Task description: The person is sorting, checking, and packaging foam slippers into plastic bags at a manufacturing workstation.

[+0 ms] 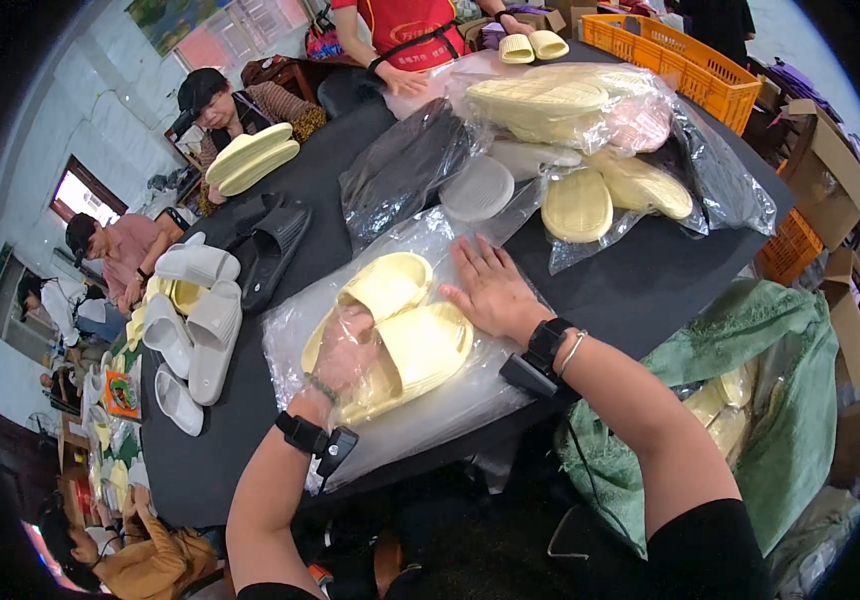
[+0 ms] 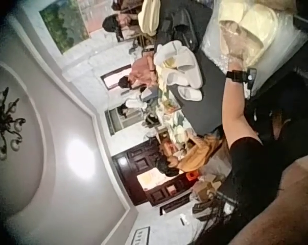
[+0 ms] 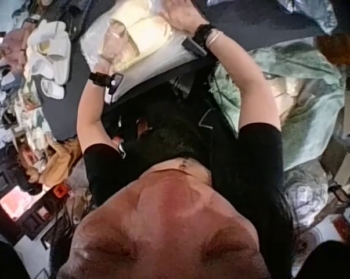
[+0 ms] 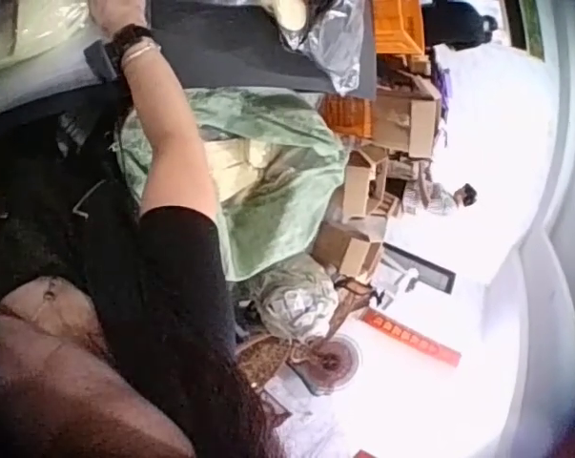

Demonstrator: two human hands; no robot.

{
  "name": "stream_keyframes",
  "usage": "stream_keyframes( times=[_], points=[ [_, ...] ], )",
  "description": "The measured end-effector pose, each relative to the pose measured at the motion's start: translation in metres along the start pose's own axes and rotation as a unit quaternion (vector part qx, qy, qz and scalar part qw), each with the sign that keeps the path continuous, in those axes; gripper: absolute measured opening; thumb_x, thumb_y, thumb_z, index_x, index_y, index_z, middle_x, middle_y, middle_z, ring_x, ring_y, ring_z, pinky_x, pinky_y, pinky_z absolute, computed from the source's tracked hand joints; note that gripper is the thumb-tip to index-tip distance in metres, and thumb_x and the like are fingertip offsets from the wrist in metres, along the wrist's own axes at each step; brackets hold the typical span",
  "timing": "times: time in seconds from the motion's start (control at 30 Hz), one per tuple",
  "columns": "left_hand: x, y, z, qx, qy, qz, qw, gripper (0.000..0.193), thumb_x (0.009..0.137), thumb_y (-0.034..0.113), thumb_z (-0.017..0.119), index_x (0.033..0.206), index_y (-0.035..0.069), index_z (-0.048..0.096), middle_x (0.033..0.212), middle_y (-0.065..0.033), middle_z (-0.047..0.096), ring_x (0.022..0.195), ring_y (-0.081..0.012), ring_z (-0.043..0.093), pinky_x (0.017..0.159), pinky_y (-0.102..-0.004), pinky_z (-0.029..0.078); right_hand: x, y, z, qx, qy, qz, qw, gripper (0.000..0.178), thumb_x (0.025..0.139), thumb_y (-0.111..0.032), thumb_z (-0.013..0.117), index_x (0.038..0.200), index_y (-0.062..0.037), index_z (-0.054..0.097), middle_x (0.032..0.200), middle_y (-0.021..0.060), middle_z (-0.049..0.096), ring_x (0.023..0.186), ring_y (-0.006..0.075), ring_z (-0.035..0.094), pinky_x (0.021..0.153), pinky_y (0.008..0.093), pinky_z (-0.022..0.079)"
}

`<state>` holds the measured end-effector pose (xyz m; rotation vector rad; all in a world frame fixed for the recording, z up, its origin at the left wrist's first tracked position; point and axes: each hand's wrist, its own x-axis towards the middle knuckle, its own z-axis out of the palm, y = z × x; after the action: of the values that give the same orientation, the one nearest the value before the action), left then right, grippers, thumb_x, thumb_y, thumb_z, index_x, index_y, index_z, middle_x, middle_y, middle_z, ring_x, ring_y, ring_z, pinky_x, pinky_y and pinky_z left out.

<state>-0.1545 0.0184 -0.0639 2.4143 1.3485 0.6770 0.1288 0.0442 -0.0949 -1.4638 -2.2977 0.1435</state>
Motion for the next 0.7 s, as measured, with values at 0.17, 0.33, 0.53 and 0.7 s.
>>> stream_keyframes(
  times=[0.17, 0.33, 0.53, 0.7],
  points=[
    [-0.005, 0.009, -0.015, 0.028, 0.003, 0.028, 0.999, 0.021, 0.08, 0.013, 0.067, 0.096, 0.001, 0.071, 0.098, -0.0187, 0.068, 0.1, -0.0391, 0.061, 0.09, -0.0464, 0.048, -0.002, 0.001, 0.002, -0.021, -0.021, 0.003, 1.0, 0.077, 0.104, -0.055, 0.029, 0.154, 0.0041, 0.025, 0.16, 0.0227, 0.028, 0.148, 0.0422, 0.023, 0.121, 0.0492, 0.019],
    [-0.063, -0.028, -0.053, 0.101, 0.028, -0.024, 0.994, 0.023, 0.084, 0.012, 0.064, 0.104, 0.004, 0.073, 0.102, -0.0208, 0.071, 0.094, -0.0366, 0.067, 0.084, -0.0409, 0.053, 0.001, -0.004, -0.004, -0.008, -0.053, 0.005, 0.999, 0.08, 0.103, -0.057, 0.031, 0.153, 0.0041, 0.027, 0.16, 0.0226, 0.026, 0.15, 0.0407, 0.02, 0.122, 0.0496, 0.016],
    [-0.155, -0.078, -0.095, 0.133, 0.124, -0.22, 0.958, 0.011, 0.076, 0.007, 0.06, 0.076, -0.004, 0.065, 0.077, -0.0222, 0.065, 0.073, -0.04, 0.061, 0.062, -0.0447, 0.046, 0.0, 0.0, -0.01, -0.026, -0.047, -0.006, 0.999, 0.086, 0.097, -0.062, 0.039, 0.152, 0.004, 0.03, 0.161, 0.0232, 0.025, 0.151, 0.0403, 0.017, 0.123, 0.0487, 0.014],
    [-0.217, -0.095, -0.165, 0.226, 0.247, -0.317, 0.887, 0.007, 0.073, -0.002, 0.055, 0.075, -0.006, 0.06, 0.067, -0.0267, 0.057, 0.061, -0.0384, 0.059, 0.058, -0.0443, 0.043, 0.003, -0.002, -0.008, -0.019, -0.052, -0.006, 0.998, 0.089, 0.095, -0.062, 0.043, 0.154, 0.0024, 0.027, 0.162, 0.0224, 0.022, 0.151, 0.0405, 0.015, 0.123, 0.0481, 0.013]
  ],
)
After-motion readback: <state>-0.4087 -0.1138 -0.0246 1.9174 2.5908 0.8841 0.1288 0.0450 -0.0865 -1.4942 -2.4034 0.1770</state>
